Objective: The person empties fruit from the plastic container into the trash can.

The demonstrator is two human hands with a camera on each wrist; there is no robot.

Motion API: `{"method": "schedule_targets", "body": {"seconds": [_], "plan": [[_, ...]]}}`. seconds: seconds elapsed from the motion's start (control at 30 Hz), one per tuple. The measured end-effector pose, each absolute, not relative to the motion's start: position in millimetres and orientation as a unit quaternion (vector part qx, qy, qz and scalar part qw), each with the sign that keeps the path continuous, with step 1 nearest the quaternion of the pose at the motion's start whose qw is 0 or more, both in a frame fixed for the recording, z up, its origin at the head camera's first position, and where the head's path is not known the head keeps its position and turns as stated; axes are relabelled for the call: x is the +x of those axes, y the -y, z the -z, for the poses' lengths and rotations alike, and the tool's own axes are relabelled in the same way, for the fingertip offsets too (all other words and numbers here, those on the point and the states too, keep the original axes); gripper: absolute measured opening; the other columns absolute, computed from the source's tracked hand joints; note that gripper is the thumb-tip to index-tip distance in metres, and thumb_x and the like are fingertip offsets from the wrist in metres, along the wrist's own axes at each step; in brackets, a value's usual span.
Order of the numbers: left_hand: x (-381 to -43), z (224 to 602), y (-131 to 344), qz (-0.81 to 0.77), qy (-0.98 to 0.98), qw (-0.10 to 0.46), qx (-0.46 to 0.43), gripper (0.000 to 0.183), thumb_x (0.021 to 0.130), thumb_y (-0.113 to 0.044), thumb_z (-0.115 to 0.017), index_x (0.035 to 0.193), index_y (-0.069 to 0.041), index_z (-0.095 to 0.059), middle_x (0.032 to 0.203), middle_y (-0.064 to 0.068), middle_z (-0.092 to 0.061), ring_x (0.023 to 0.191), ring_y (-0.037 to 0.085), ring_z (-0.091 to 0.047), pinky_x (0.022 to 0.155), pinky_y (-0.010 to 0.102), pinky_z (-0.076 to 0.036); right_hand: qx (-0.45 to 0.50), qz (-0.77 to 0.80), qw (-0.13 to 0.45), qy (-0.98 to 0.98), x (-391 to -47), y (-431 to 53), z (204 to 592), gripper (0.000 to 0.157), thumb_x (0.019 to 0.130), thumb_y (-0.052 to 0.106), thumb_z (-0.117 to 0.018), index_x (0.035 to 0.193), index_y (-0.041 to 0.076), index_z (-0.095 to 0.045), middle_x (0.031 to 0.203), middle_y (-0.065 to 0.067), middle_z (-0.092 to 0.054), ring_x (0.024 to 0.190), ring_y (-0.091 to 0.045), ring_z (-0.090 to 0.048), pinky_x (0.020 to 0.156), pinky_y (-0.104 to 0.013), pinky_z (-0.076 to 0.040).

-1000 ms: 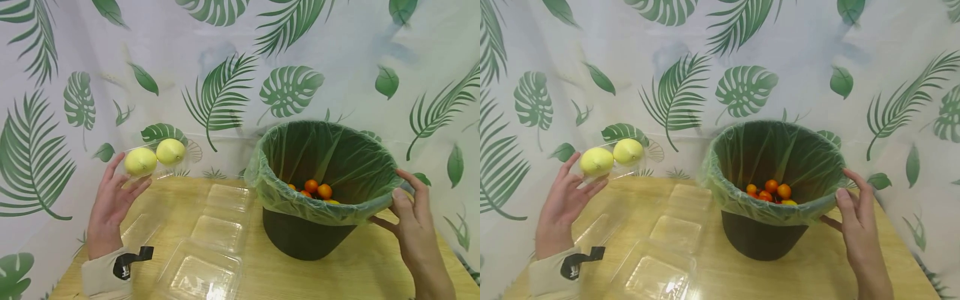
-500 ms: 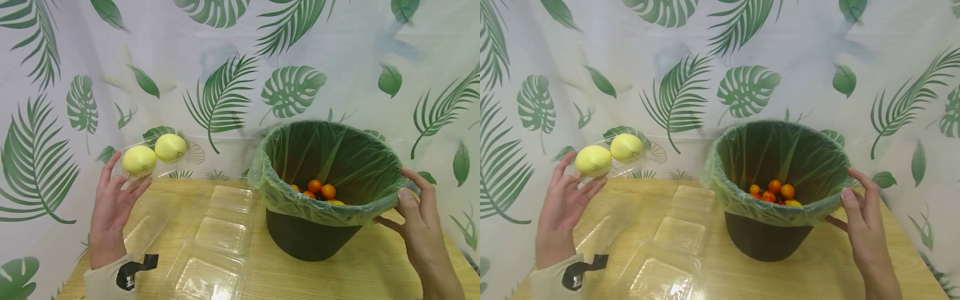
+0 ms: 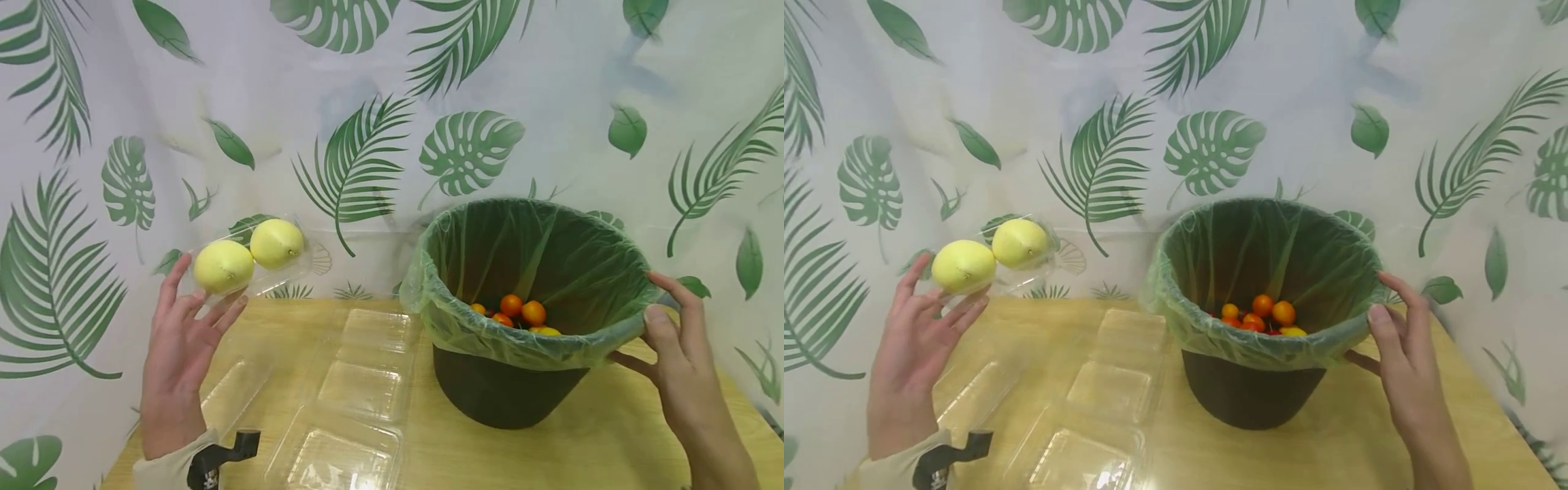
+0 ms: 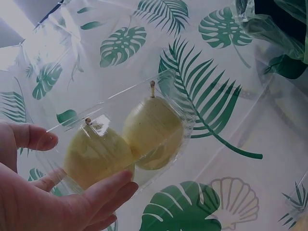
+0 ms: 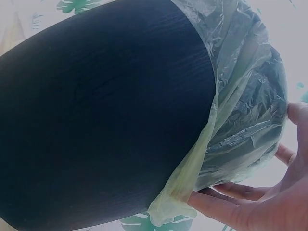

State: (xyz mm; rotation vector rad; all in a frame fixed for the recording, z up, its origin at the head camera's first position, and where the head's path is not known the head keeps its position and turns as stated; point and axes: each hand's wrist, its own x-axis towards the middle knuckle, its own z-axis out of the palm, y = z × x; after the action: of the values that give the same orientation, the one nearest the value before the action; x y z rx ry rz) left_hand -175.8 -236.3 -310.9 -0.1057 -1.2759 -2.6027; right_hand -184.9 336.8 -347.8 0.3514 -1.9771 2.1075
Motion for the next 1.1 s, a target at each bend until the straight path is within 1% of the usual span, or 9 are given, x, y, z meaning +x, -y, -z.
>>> {"method": "schedule_targets", "body": {"seconds": [0.07, 0.17, 0.27, 0.37, 0.43, 0.53, 0.77, 1.0, 1.1], "plan": [[-172, 307, 233, 0.891, 0.434, 0.125, -0.047, 0.061, 0.105, 0.002, -0.042, 0.159, -0.025, -0.031, 0.159, 0.011, -0.016, 0.117, 0.038, -0.064, 0.100, 0.044, -0.053, 0.128, -0.716, 0.116, 0.677, -187, -336, 343, 0.053, 0.111, 0.012, -0.035, 0.162, 0.022, -0.024, 0.156, -0.004, -0.010, 0.145, -0.041, -0.029, 0.070, -0.027, -0.060], [-168, 302, 227, 0.895, 0.423, 0.125, -0.065, 0.062, 0.105, 0.002, -0.041, 0.160, -0.024, -0.028, 0.158, 0.012, -0.019, 0.114, 0.037, -0.065, 0.102, 0.044, -0.052, 0.135, -0.715, 0.120, 0.676, -189, -334, 339, 0.052, 0.111, 0.012, -0.036, 0.161, 0.021, -0.026, 0.144, -0.007, -0.028, 0.126, -0.027, -0.052, 0.070, -0.027, -0.060], [-165, 300, 219, 0.899, 0.415, 0.114, -0.076, 0.063, 0.105, 0.001, -0.041, 0.161, -0.023, -0.024, 0.157, 0.015, -0.021, 0.113, 0.035, -0.066, 0.103, 0.043, -0.051, 0.135, -0.715, 0.121, 0.676, -188, -333, 339, 0.052, 0.111, 0.012, -0.036, 0.161, 0.021, -0.026, 0.128, -0.005, -0.036, 0.115, -0.019, -0.056, 0.070, -0.028, -0.061], [-165, 299, 211, 0.898, 0.420, 0.104, -0.082, 0.062, 0.106, -0.002, -0.041, 0.161, -0.024, -0.022, 0.157, 0.016, -0.025, 0.116, 0.035, -0.065, 0.105, 0.042, -0.050, 0.132, -0.715, 0.113, 0.677, -187, -334, 340, 0.052, 0.111, 0.013, -0.036, 0.162, 0.022, -0.025, 0.142, -0.008, -0.033, 0.133, -0.031, -0.047, 0.071, -0.028, -0.060], [-165, 298, 205, 0.893, 0.431, 0.097, -0.084, 0.061, 0.106, -0.003, -0.042, 0.161, -0.024, -0.022, 0.156, 0.017, -0.028, 0.119, 0.035, -0.064, 0.107, 0.042, -0.048, 0.134, -0.717, 0.109, 0.675, -186, -335, 342, 0.053, 0.112, 0.013, -0.035, 0.162, 0.023, -0.023, 0.162, -0.008, -0.007, 0.147, -0.040, -0.028, 0.071, -0.027, -0.060], [-166, 298, 198, 0.887, 0.444, 0.087, -0.089, 0.060, 0.107, -0.004, -0.043, 0.160, -0.023, -0.023, 0.155, 0.019, -0.029, 0.122, 0.037, -0.062, 0.108, 0.043, -0.047, 0.128, -0.720, 0.106, 0.674, -184, -337, 343, 0.053, 0.112, 0.013, -0.034, 0.162, 0.024, -0.022, 0.165, -0.007, 0.004, 0.150, -0.049, -0.011, 0.071, -0.026, -0.060], [-164, 293, 186, 0.881, 0.455, 0.085, -0.097, 0.061, 0.107, -0.005, -0.042, 0.162, -0.020, -0.021, 0.156, 0.021, -0.023, 0.125, 0.042, -0.059, 0.107, 0.044, -0.046, 0.116, -0.722, 0.115, 0.672, -182, -339, 347, 0.052, 0.112, 0.013, -0.035, 0.162, 0.023, -0.024, 0.156, -0.008, -0.019, 0.147, -0.036, -0.034, 0.071, -0.028, -0.061], [-157, 288, 176, 0.878, 0.460, 0.094, -0.094, 0.059, 0.106, -0.007, -0.045, 0.160, -0.021, -0.027, 0.156, 0.020, -0.022, 0.119, 0.041, -0.063, 0.104, 0.042, -0.049, 0.115, -0.722, 0.107, 0.674, -182, -335, 345, 0.053, 0.112, 0.014, -0.035, 0.162, 0.024, -0.024, 0.163, -0.009, 0.000, 0.150, -0.047, -0.018, 0.071, -0.028, -0.060], [-156, 287, 172, 0.876, 0.461, 0.094, -0.103, 0.058, 0.106, -0.008, -0.047, 0.159, -0.021, -0.029, 0.156, 0.021, -0.023, 0.117, 0.042, -0.064, 0.103, 0.042, -0.050, 0.113, -0.721, 0.110, 0.675, -183, -335, 346, 0.053, 0.112, 0.015, -0.036, 0.162, 0.024, -0.024, 0.161, -0.010, -0.006, 0.149, -0.041, -0.027, 0.071, -0.028, -0.060]]}}
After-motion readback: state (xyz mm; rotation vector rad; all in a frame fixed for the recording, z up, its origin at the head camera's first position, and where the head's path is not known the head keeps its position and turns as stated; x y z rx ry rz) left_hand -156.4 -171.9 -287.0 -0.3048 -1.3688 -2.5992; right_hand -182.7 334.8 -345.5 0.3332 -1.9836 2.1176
